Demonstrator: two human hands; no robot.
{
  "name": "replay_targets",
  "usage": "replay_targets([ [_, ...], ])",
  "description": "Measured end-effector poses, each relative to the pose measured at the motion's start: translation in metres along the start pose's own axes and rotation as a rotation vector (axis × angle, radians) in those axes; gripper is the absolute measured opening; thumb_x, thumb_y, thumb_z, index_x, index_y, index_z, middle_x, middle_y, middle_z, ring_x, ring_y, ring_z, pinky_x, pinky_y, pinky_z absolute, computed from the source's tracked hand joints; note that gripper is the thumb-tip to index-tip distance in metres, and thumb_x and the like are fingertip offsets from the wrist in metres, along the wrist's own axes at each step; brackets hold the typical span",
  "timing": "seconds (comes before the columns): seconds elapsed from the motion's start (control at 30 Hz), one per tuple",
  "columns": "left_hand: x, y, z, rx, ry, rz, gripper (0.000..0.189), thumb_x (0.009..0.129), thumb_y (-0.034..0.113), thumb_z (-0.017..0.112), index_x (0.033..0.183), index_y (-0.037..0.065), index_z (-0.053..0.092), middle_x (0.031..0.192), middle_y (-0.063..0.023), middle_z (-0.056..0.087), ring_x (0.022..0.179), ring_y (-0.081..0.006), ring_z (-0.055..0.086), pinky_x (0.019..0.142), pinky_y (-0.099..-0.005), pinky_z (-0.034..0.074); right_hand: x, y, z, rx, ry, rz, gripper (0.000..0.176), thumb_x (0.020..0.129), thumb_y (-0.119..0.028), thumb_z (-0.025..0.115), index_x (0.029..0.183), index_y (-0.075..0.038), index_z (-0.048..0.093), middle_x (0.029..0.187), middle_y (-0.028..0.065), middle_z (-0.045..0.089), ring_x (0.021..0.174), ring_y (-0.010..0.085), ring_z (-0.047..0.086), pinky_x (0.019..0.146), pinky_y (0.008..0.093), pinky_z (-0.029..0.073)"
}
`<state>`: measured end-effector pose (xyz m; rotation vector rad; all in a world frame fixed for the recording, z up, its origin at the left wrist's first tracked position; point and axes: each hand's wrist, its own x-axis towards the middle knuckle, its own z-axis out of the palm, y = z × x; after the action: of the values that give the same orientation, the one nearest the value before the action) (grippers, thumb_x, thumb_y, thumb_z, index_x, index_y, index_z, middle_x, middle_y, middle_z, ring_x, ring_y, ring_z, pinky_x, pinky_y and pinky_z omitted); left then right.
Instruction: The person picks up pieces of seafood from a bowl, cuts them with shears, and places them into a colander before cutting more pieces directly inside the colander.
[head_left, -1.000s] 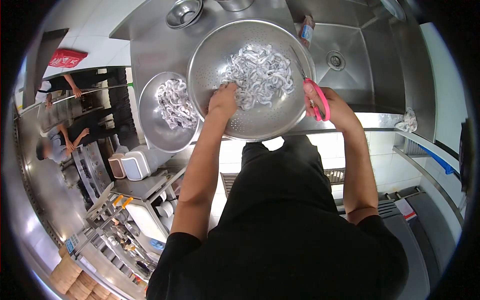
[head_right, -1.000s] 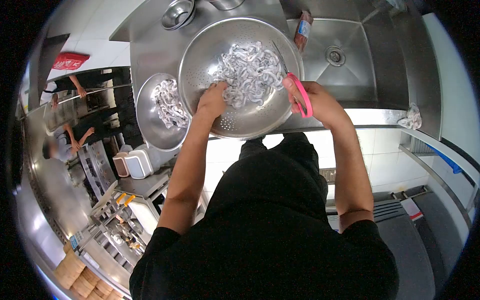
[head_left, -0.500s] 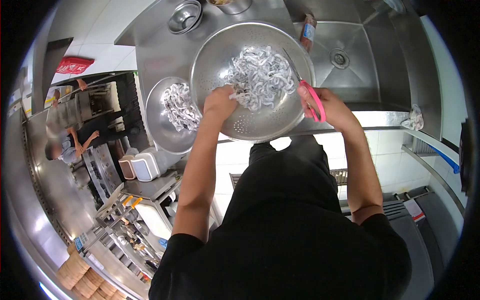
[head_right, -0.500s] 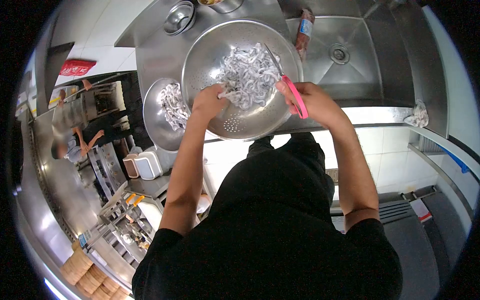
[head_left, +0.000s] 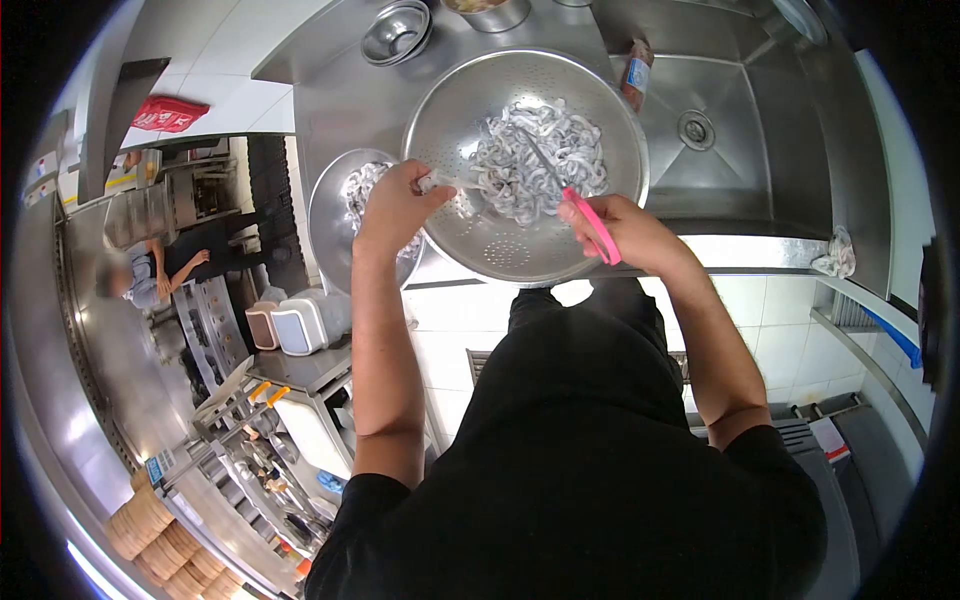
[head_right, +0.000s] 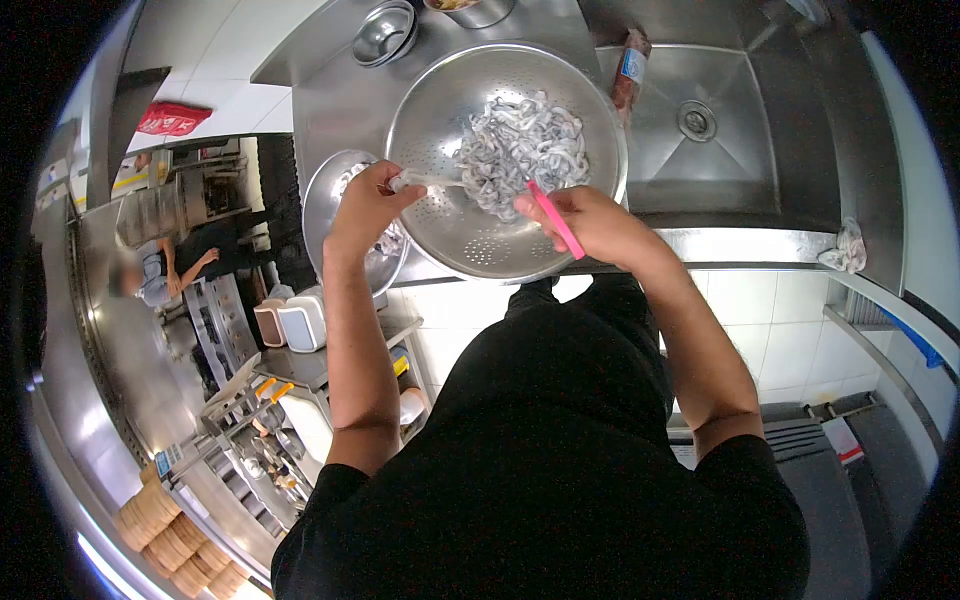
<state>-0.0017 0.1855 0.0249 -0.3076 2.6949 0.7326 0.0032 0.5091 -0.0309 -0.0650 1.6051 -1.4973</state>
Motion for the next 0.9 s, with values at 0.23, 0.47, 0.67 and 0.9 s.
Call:
replay_targets([
  [0.23, -0.001, -0.023, -0.009, -0.149, 0.072, 0.028, 0.047, 0.089, 0.029, 0.076, 0.120, -0.005, 0.070, 0.086, -0.0138, 0.071, 0.076, -0.0233, 0.066, 0.075, -0.0371, 0.053, 0.005, -0.002, 0.025, 0.085, -0.213, -0.026, 0.067, 0.097, -0.072, 0.063, 0.079, -0.007, 0.064, 0.069, -0.0001, 0.058, 0.063, 0.0102, 0.057, 0.060, 0.0259, 0.046],
  [0.47, -0.022, 0.012, -0.037, -0.182, 0.131, -0.030, 0.045, 0.093, 0.030, 0.074, 0.120, -0.006, 0.068, 0.085, -0.0116, 0.070, 0.074, -0.0172, 0.064, 0.071, -0.0342, 0.051, 0.029, 0.005, 0.063, 0.146, -0.417, -0.134, 0.082, 0.107, -0.075, 0.027, 0.079, -0.005, 0.058, 0.066, 0.0046, 0.056, 0.074, 0.0185, 0.063, 0.080, 0.0326, 0.051],
  [0.67, -0.041, 0.023, -0.056, -0.289, 0.141, -0.012, 0.036, 0.096, 0.027, 0.075, 0.113, -0.003, 0.069, 0.075, -0.0014, 0.064, 0.066, -0.0070, 0.053, 0.062, -0.0274, 0.043, 0.059, 0.004, 0.090, 0.332, -0.508, -0.233, 0.078, 0.107, -0.074, 0.024, 0.090, -0.006, 0.058, 0.075, 0.0053, 0.057, 0.080, 0.0193, 0.062, 0.089, 0.0379, 0.053],
  [0.9, -0.049, -0.012, -0.050, -0.569, 0.123, -0.039, 0.026, 0.101, 0.030, 0.073, 0.102, 0.005, 0.070, 0.081, 0.0016, 0.065, 0.071, -0.0062, 0.054, 0.065, -0.0252, 0.042, 0.081, -0.030, 0.096, 0.314, -0.493, -0.319, 0.073, 0.106, -0.075, 0.031, 0.092, -0.007, 0.056, 0.075, 0.0026, 0.054, 0.074, 0.0156, 0.058, 0.087, 0.0371, 0.053],
])
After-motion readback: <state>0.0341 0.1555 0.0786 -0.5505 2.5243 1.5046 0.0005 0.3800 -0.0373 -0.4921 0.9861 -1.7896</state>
